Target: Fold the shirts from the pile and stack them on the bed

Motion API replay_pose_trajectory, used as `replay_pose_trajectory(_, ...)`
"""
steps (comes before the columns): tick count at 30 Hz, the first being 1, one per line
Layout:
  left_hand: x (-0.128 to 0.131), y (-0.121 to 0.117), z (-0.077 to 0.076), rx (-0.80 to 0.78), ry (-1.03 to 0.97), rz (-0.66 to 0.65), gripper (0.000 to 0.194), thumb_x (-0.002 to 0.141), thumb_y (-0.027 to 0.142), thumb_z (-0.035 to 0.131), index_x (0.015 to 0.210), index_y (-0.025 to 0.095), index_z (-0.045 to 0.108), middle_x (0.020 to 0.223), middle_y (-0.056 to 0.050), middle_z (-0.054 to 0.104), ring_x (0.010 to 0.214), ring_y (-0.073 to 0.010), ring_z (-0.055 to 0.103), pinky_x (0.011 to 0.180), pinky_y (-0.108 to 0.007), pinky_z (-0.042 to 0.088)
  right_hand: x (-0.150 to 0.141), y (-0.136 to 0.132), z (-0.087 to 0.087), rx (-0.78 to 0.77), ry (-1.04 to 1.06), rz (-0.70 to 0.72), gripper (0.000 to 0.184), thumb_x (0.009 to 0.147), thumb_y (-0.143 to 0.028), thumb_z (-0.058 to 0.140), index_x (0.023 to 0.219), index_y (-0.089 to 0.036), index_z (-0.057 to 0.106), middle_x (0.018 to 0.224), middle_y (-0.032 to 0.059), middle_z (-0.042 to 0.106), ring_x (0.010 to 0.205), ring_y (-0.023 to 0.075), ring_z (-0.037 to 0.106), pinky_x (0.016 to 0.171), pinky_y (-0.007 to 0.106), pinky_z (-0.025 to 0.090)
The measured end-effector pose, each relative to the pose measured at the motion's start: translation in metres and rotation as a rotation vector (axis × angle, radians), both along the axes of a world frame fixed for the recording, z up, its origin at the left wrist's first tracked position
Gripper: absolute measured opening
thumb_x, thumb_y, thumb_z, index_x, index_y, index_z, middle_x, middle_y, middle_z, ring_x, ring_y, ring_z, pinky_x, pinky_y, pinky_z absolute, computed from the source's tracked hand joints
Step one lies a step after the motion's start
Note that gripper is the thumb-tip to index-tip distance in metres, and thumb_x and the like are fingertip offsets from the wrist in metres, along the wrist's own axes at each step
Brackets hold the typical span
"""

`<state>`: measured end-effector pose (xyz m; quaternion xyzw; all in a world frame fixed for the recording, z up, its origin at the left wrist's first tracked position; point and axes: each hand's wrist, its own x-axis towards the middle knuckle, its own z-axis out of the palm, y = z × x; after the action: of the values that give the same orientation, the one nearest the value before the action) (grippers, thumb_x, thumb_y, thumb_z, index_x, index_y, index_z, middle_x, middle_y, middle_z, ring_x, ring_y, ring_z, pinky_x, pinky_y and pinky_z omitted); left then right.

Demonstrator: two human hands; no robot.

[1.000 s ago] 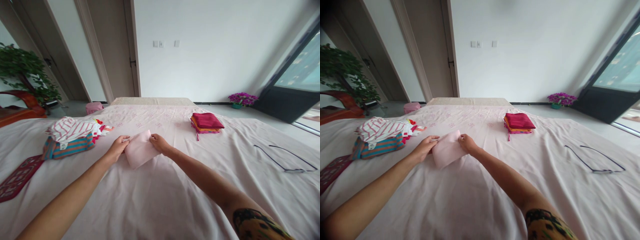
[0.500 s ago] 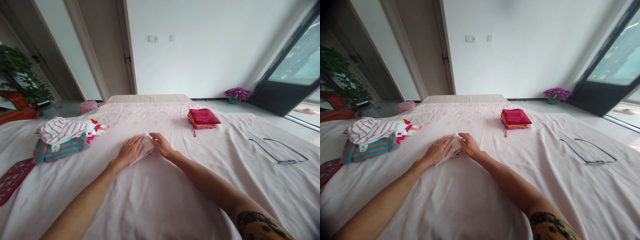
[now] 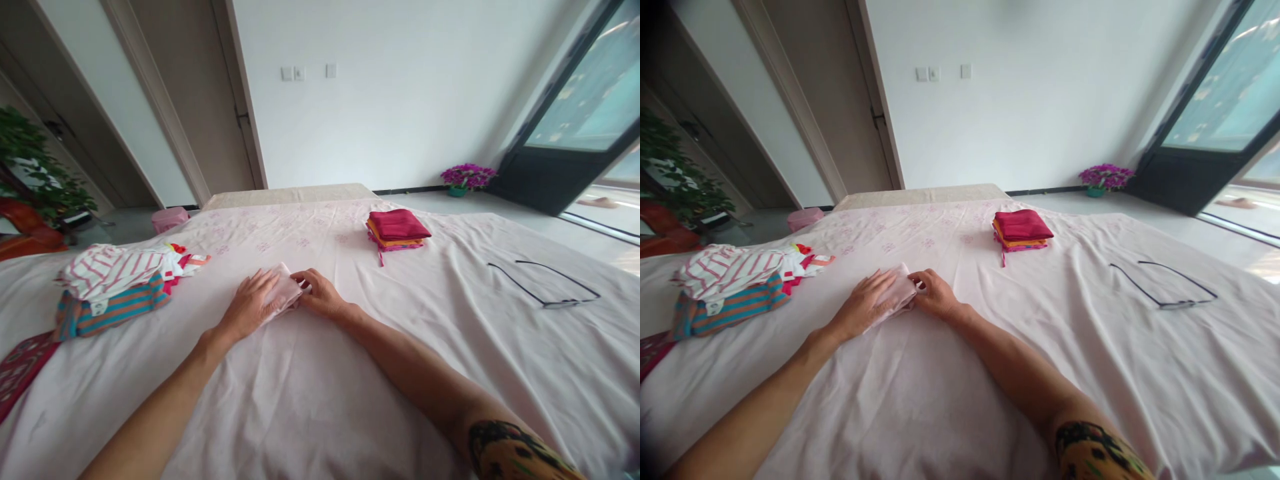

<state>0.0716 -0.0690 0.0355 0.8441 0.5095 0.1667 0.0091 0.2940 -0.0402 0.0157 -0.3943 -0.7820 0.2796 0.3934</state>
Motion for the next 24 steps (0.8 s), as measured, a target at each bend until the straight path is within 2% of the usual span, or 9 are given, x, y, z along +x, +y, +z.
replay_pose_trajectory(2, 0.010, -0.011, 0.005, 0.077, 0.007, -0.040, 0.066, 0.086, 0.040, 0.058, 0.146, 0.018, 0.041, 0.154, -0.011, 0.040, 0.144, -0.0305, 0.031, 0.118, -0.049, 0.027, -0.003, 0.001, -0.002, -0.010, 0.035, 0.001, 0.041, 0.076, -0.010, 0.063, 0.116, -0.021, 0.064, 0.102, 0.0028, 0.061, 0.083, 0.0125, 0.062, 0.077, 0.027, 0.051)
replay_pose_trajectory(3, 0.016, -0.015, 0.006, 0.101, -0.002, -0.043, 0.065, 0.084, 0.032, 0.060, 0.145, 0.018, 0.043, 0.152, -0.011, 0.044, 0.142, -0.0292, 0.035, 0.117, -0.047, 0.029, -0.004, 0.001, -0.003, -0.012, 0.052, -0.001, 0.039, 0.078, -0.010, 0.061, 0.115, -0.021, 0.064, 0.101, 0.0027, 0.061, 0.081, 0.0118, 0.062, 0.076, 0.026, 0.050)
replay_pose_trajectory(5, 0.025, -0.019, 0.006, 0.114, -0.044, -0.008, 0.059, 0.083, 0.015, 0.053, 0.141, 0.019, 0.047, 0.144, -0.009, 0.053, 0.134, -0.0243, 0.048, 0.113, -0.040, 0.037, -0.005, 0.002, -0.004, -0.003, 0.073, -0.003, 0.035, 0.082, -0.011, 0.058, 0.115, -0.021, 0.064, 0.100, 0.0028, 0.061, 0.080, 0.0109, 0.061, 0.075, 0.025, 0.050)
replay_pose_trajectory(7, 0.030, -0.017, 0.004, 0.094, -0.090, 0.049, 0.057, 0.082, 0.006, 0.045, 0.137, 0.020, 0.052, 0.136, -0.007, 0.061, 0.124, -0.0208, 0.058, 0.106, -0.034, 0.045, -0.005, 0.001, -0.004, -0.003, 0.078, 0.003, 0.035, 0.082, -0.012, 0.056, 0.115, -0.020, 0.063, 0.099, 0.0028, 0.060, 0.078, 0.0106, 0.061, 0.075, 0.026, 0.051)
replay_pose_trajectory(10, 0.028, -0.011, 0.002, 0.057, -0.121, 0.101, 0.053, 0.084, 0.006, 0.045, 0.134, 0.020, 0.055, 0.129, -0.006, 0.066, 0.115, -0.0220, 0.064, 0.098, -0.034, 0.051, -0.002, -0.003, -0.004, -0.012, 0.048, 0.047, 0.050, 0.075, -0.007, 0.058, 0.122, -0.021, 0.057, 0.105, 0.0033, 0.058, 0.082, 0.0119, 0.062, 0.076, 0.026, 0.052)
replay_pose_trajectory(14, 0.023, -0.006, 0.004, 0.026, -0.167, 0.153, 0.045, 0.089, 0.013, 0.047, 0.132, 0.023, 0.058, 0.125, -0.004, 0.069, 0.108, -0.0234, 0.068, 0.091, -0.034, 0.053, -0.002, -0.013, 0.001, 0.106, -0.084, 0.021, 0.070, 0.068, -0.001, 0.054, 0.133, -0.025, 0.048, 0.117, 0.0054, 0.054, 0.097, 0.0157, 0.060, 0.085, 0.029, 0.051)
replay_pose_trajectory(17, 0.023, -0.007, 0.005, 0.016, -0.189, 0.201, 0.041, 0.092, 0.016, 0.046, 0.130, 0.024, 0.059, 0.121, -0.004, 0.071, 0.103, -0.0235, 0.069, 0.088, -0.033, 0.054, -0.008, -0.020, 0.006, 0.179, -0.182, -0.084, 0.067, 0.072, -0.005, 0.056, 0.135, -0.024, 0.044, 0.119, 0.0073, 0.053, 0.102, 0.0181, 0.057, 0.085, 0.031, 0.050)
replay_pose_trajectory(20, 0.025, -0.008, 0.006, 0.015, -0.190, 0.226, 0.042, 0.092, 0.015, 0.046, 0.130, 0.024, 0.059, 0.117, -0.005, 0.072, 0.100, -0.0236, 0.070, 0.086, -0.034, 0.054, -0.013, -0.022, 0.009, 0.188, -0.234, -0.132, 0.066, 0.074, -0.010, 0.059, 0.137, -0.023, 0.042, 0.111, 0.0063, 0.059, 0.099, 0.0190, 0.058, 0.085, 0.032, 0.049)
replay_pose_trajectory(24, 0.030, -0.012, 0.007, 0.049, -0.176, 0.122, 0.040, 0.090, 0.017, 0.051, 0.130, 0.022, 0.058, 0.125, -0.006, 0.068, 0.111, -0.0229, 0.066, 0.092, -0.032, 0.052, -0.015, -0.019, 0.007, 0.139, -0.229, -0.136, 0.064, 0.077, -0.011, 0.057, 0.139, -0.020, 0.041, 0.101, 0.0044, 0.065, 0.091, 0.0183, 0.060, 0.085, 0.031, 0.048)
